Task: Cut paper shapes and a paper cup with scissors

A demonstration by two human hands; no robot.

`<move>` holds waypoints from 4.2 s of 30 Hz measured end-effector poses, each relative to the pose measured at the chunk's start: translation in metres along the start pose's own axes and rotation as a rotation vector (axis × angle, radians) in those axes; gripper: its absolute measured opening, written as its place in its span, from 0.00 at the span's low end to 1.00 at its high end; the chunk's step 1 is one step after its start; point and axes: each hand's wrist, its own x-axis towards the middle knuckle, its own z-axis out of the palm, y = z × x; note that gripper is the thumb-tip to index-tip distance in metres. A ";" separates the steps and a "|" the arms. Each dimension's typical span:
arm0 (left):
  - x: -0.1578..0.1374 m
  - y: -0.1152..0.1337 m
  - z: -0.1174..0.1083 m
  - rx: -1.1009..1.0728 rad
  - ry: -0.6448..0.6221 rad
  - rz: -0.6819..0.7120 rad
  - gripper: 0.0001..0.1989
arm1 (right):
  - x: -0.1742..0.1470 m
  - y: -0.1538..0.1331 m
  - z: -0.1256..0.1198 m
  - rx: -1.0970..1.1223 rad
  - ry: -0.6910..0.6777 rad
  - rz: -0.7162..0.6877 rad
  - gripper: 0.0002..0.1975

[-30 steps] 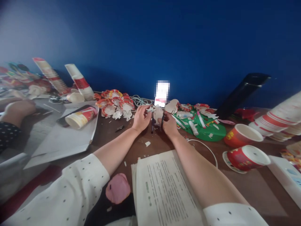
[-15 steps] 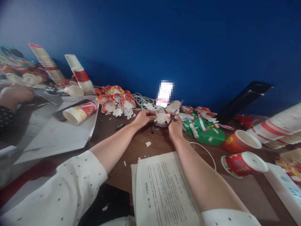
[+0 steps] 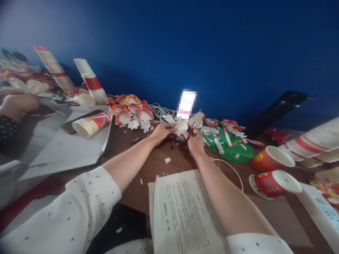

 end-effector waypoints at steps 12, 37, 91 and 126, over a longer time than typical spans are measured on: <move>0.000 0.001 0.005 -0.271 0.020 -0.088 0.04 | 0.001 0.001 0.002 0.050 -0.005 0.008 0.24; -0.002 0.004 0.004 -0.237 0.040 -0.154 0.03 | -0.002 -0.006 0.001 -0.019 0.053 0.009 0.22; 0.001 0.001 0.007 -0.210 0.064 -0.137 0.02 | -0.004 -0.005 0.002 -0.119 0.033 0.000 0.28; 0.002 -0.001 0.006 -0.219 0.101 -0.117 0.03 | -0.005 -0.006 -0.001 -0.159 0.006 0.027 0.30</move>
